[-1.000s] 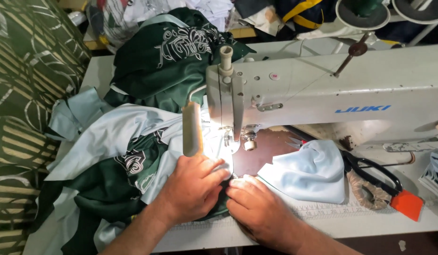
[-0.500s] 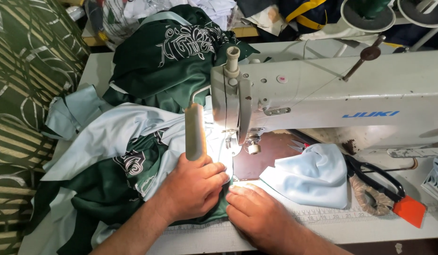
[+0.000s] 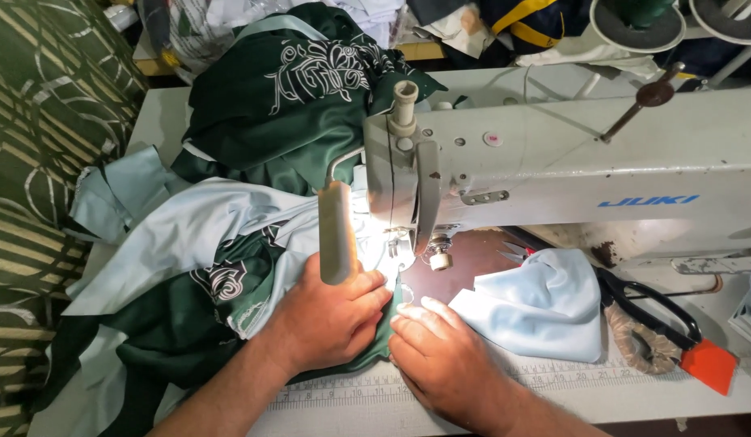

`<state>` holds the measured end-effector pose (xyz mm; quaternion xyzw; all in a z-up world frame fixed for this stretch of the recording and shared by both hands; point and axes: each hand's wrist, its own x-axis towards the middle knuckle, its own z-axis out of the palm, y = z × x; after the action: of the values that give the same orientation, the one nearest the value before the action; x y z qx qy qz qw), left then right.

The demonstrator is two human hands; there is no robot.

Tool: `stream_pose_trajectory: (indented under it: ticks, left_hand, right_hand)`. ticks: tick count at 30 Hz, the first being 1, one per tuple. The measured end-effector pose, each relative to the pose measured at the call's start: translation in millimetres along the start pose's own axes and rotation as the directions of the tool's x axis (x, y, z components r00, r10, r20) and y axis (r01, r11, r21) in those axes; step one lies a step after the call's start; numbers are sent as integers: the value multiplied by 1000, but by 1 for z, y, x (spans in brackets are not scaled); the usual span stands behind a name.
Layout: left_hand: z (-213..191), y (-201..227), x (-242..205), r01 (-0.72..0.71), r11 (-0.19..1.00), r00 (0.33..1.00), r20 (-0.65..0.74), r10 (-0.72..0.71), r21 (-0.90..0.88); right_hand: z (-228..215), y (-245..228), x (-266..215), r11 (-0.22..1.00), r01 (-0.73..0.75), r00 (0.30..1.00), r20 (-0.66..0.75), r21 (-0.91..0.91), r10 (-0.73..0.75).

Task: Stitching and assembling green and white fabric parts using an industrial sewing machine.

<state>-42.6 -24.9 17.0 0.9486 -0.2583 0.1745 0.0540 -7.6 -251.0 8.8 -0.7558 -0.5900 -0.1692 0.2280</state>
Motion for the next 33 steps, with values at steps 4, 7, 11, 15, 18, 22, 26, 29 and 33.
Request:
stream_pose_trajectory:
  ticks: [4,7,11,15,18,22,26,29,33]
  left_hand:
    - [-4,4,4,3,999,999,34,-5,38]
    - [-4,3,6,-7,999,997,72,4,40]
    - [0,-1,10,26,999,999,36,-25,-22]
    - [-3,3,15,11,1000,998,-65,-12,-12]
    - [2,3,13,47,998,995,-95,-43,39]
    - [-3,4,17,50,999,992,-111,-51,-7]
    - [-8,5,22,64,995,993,-91,-70,-70]
    - [-10,3,26,73,994,991,-103,-82,-86]
    - [-5,4,25,93,994,983,-152,-101,-61]
  right_hand:
    - [0,0,1,1000,-1,1000,2,-7,1]
    - [1,1,0,1000,2,1000,-6,-6,-2]
    - [3,2,0,1000,-24,1000,20,-12,24]
    - [10,0,-7,992,-78,997,19,-98,80]
    - [4,0,-1,994,-60,997,35,-91,63]
    - [8,-1,-4,994,-65,998,20,-86,67]
    - [9,0,-3,986,-31,999,4,-165,32]
    - [7,1,1,981,-34,999,19,-192,39]
    - [7,2,3,979,-47,997,46,-197,58]
